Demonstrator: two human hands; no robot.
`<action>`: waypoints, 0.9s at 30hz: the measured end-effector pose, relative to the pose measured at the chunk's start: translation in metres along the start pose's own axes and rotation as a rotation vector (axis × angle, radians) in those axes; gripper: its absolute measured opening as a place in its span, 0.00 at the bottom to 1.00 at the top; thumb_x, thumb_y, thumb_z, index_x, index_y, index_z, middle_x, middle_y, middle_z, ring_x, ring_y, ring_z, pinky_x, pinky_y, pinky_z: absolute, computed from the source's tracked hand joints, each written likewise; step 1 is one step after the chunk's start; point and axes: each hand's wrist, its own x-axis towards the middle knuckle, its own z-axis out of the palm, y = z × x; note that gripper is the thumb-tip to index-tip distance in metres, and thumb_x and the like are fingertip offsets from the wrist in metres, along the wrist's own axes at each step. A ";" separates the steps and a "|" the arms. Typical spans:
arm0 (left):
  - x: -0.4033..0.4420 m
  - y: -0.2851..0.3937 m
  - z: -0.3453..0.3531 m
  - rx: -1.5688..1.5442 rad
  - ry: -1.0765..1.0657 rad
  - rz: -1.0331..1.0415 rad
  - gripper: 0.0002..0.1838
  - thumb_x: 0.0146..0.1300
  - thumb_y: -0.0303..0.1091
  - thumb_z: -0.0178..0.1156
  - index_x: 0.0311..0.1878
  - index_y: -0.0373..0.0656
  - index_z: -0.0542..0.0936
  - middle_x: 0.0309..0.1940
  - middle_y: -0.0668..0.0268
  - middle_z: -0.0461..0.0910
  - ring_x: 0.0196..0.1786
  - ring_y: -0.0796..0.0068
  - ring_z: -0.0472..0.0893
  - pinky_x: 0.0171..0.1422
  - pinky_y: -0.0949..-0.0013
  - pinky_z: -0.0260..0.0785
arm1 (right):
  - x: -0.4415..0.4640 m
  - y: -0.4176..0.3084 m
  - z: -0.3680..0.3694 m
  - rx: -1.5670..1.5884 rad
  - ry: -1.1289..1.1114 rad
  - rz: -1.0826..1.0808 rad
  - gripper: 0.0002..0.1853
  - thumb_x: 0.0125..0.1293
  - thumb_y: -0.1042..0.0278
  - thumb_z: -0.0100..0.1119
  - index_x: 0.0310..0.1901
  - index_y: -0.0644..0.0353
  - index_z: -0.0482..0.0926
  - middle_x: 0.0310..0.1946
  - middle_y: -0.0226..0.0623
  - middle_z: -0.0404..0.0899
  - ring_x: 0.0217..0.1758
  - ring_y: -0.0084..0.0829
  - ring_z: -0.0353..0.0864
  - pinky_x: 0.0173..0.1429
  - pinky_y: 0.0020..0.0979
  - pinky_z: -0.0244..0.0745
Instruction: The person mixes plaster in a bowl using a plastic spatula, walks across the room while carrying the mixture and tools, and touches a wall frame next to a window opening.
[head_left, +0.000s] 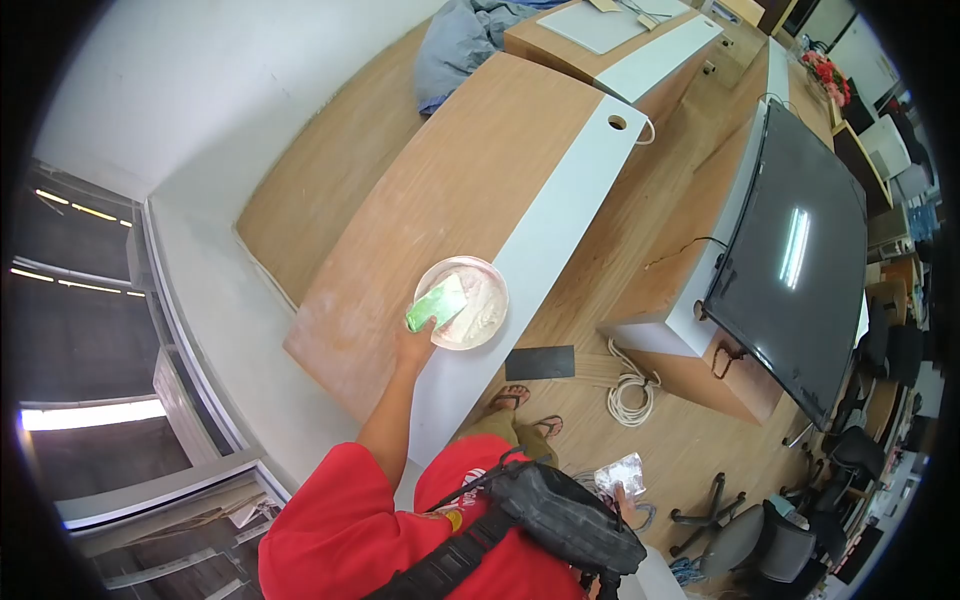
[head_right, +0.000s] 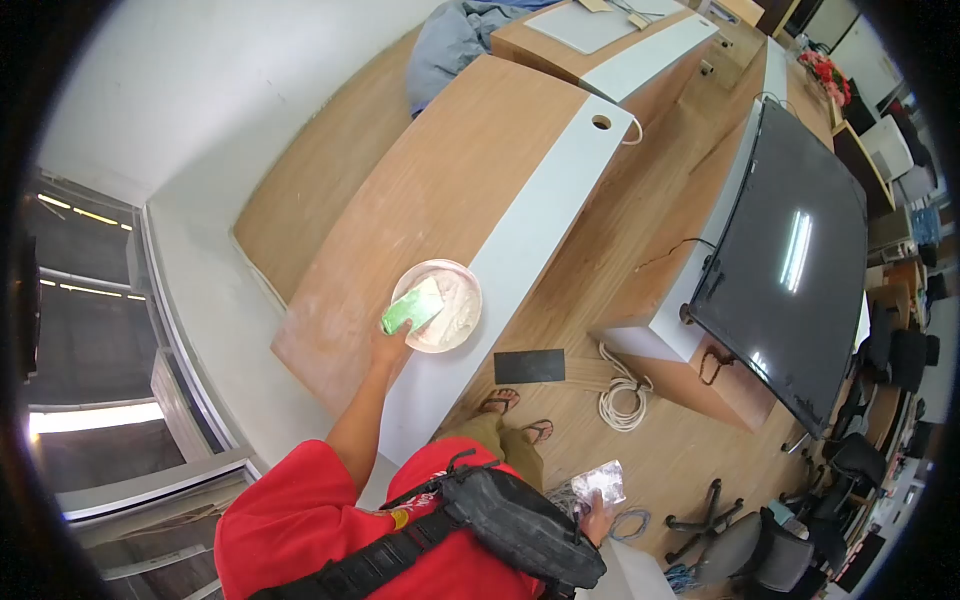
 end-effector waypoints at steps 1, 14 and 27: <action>0.001 -0.003 -0.001 0.113 0.058 0.054 0.25 0.64 0.37 0.72 0.60 0.32 0.81 0.53 0.48 0.86 0.54 0.55 0.86 0.59 0.57 0.77 | 0.004 -0.008 0.002 -0.205 0.023 -0.163 0.16 0.70 0.62 0.67 0.55 0.60 0.80 0.40 0.33 0.84 0.36 0.34 0.84 0.35 0.37 0.79; -0.024 0.050 -0.010 0.196 0.032 0.305 0.17 0.68 0.40 0.68 0.49 0.34 0.85 0.38 0.44 0.86 0.42 0.46 0.87 0.47 0.54 0.76 | 0.008 -0.087 0.012 0.512 0.075 0.475 0.13 0.71 0.69 0.64 0.52 0.67 0.80 0.38 0.35 0.84 0.37 0.32 0.84 0.39 0.34 0.80; -0.003 0.072 0.001 0.469 -0.278 0.601 0.14 0.68 0.35 0.64 0.55 0.47 0.85 0.40 0.44 0.85 0.45 0.40 0.85 0.49 0.51 0.77 | 0.005 -0.084 0.036 0.531 0.135 0.502 0.16 0.73 0.69 0.62 0.60 0.60 0.78 0.44 0.33 0.85 0.40 0.30 0.86 0.39 0.33 0.81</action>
